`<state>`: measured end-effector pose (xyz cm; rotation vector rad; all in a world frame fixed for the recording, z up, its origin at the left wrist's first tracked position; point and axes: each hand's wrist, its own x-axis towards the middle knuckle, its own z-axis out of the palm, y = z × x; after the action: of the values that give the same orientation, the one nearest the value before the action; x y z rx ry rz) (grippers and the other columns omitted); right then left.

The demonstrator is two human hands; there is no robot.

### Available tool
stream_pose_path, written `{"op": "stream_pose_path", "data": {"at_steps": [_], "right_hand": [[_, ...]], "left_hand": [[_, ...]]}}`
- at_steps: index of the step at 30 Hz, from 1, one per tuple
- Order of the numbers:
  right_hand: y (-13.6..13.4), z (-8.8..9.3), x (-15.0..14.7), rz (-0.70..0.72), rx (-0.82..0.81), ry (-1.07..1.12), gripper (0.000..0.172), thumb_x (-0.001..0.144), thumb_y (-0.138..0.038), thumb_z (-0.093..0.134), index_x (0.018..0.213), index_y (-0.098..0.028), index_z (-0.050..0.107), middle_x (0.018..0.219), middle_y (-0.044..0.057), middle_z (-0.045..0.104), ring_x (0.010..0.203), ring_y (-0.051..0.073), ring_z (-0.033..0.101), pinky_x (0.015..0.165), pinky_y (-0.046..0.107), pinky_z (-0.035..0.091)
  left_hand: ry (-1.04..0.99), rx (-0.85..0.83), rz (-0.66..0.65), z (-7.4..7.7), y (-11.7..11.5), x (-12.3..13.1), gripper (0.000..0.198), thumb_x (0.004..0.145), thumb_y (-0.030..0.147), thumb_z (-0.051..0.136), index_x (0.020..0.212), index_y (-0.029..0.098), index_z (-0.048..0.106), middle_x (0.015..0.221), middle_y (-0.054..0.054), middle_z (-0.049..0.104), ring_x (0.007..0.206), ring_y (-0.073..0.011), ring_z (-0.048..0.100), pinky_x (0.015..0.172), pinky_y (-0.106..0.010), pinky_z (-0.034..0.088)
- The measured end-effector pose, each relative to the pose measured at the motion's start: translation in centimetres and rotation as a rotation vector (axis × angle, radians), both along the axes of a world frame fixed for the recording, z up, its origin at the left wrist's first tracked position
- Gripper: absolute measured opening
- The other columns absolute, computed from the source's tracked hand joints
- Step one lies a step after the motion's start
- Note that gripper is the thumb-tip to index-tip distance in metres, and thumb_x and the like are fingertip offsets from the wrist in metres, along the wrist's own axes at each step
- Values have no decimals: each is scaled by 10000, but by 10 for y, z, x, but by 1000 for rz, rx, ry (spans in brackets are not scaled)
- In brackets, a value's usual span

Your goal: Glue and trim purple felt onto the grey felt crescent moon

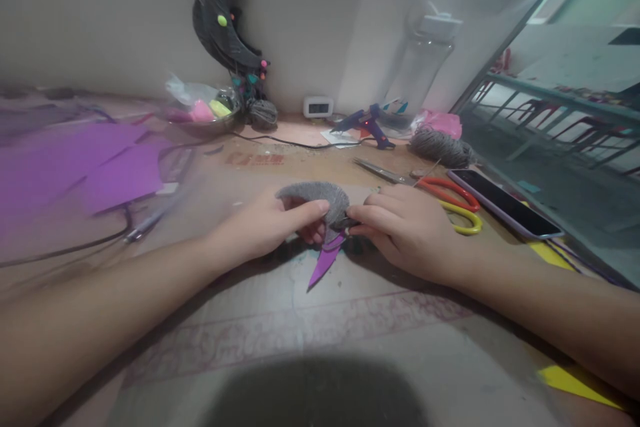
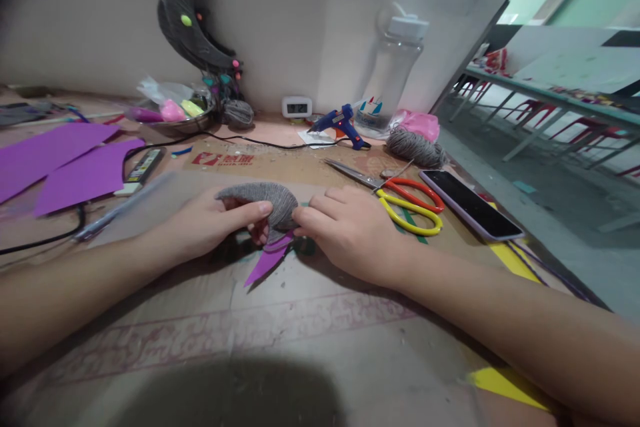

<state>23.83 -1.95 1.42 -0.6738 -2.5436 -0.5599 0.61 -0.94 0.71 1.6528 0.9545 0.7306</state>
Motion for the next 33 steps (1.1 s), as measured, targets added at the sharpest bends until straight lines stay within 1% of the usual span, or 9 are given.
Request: {"op": "stream_pose_path", "data": {"at_steps": [5,11,22,28,33], "right_hand": [[0,1,0,6,-8,17,244,988,-268,484,892,-143,670,673,28,620,620,154,504,584,310,280],[-2,2,-2,6,-62,54,248,989,-280,470,926,-142,666,698,33,636,644,157,528,600,295,302],[-2,3,-1,-28,-18,-41,278,990,-301,474,858,-159,674,673,29,598,630,164,490,593,318,280],[-1,2,0,3,-13,-33,245,982,-253,484,851,-160,670,683,23,607,638,157,498,595,314,295],[-1,0,0,11,2,-1,237,984,-268,489,858,-171,664,670,15,613,618,149,499,585,299,297]], "left_hand": [[13,-5,-3,-1,0,0,337,898,385,568,665,170,685,657,-13,701,630,-125,629,654,-244,503],[4,-15,-3,-2,0,0,332,900,392,563,696,163,692,670,-21,703,637,-129,632,664,-253,510],[0,-33,-4,-1,0,0,343,895,403,574,676,162,682,665,-23,699,633,-132,624,670,-258,502],[-10,-34,-26,-2,0,0,340,897,400,576,679,161,680,659,-15,691,635,-129,624,674,-255,496],[-19,-41,-31,-1,0,0,337,900,392,576,682,159,683,662,-18,696,632,-127,621,668,-251,497]]}}
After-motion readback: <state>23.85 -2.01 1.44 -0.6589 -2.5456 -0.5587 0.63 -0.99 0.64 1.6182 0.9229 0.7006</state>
